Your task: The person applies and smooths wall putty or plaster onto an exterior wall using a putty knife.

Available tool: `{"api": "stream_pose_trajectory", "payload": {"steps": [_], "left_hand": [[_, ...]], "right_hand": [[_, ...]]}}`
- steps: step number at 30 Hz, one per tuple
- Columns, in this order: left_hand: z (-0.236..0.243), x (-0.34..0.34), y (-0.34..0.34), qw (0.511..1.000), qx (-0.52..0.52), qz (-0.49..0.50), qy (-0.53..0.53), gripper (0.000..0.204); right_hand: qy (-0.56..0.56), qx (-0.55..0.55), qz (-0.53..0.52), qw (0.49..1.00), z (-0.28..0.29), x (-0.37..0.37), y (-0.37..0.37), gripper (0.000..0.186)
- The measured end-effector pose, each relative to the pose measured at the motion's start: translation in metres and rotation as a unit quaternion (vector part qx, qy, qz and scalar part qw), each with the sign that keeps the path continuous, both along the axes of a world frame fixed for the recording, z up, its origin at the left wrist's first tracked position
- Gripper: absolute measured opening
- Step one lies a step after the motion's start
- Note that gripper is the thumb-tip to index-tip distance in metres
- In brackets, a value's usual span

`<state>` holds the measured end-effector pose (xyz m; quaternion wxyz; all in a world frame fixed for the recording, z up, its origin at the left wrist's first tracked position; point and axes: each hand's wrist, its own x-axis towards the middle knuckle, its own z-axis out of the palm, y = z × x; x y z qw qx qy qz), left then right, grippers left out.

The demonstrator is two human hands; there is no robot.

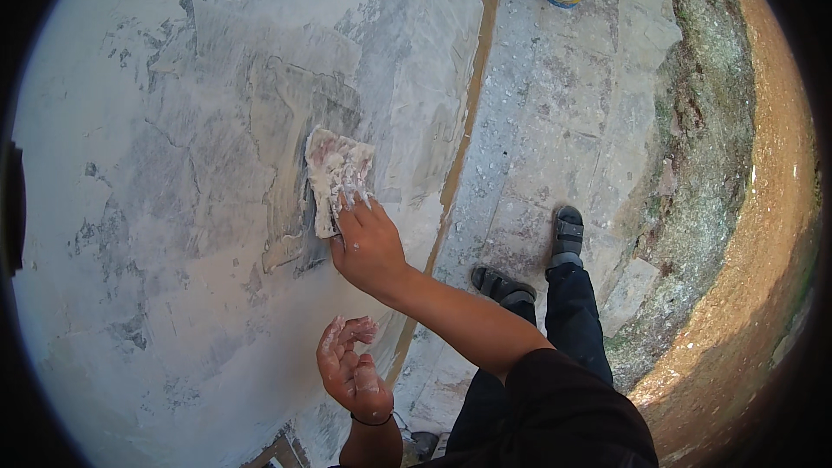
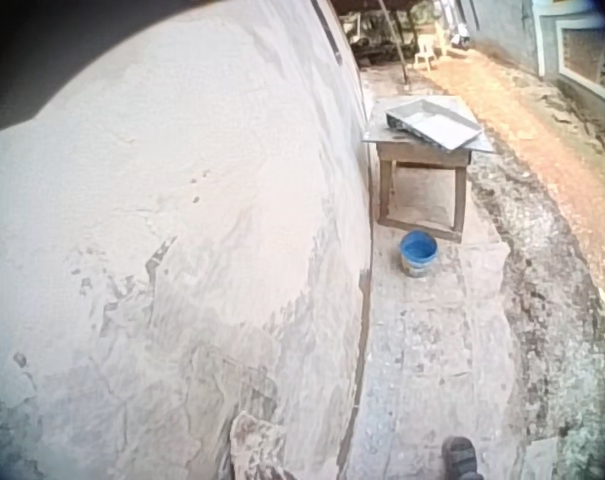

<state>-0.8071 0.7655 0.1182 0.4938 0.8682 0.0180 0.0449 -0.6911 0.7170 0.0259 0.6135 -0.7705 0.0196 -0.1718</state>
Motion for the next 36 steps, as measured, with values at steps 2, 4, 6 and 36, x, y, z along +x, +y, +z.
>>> {"api": "stream_pose_trajectory", "payload": {"steps": [2,4,6,36], "left_hand": [[-0.001,-0.006,0.009,1.0,-0.004,0.01,-0.004,0.061],[-0.004,-0.01,0.017,1.0,-0.002,0.009,-0.006,0.062],[-0.006,-0.013,0.02,1.0,0.0,0.011,-0.01,0.064],[-0.018,-0.004,-0.004,0.997,0.018,-0.066,0.018,0.063]], "right_hand": [[-0.027,-0.042,-0.019,0.999,0.003,0.002,0.005,0.034],[-0.015,-0.046,0.006,0.999,0.003,0.0,0.003,0.034],[-0.005,-0.051,0.035,0.998,0.0,-0.001,0.001,0.034],[0.038,-0.022,0.177,0.983,-0.065,-0.025,-0.002,0.019]]}}
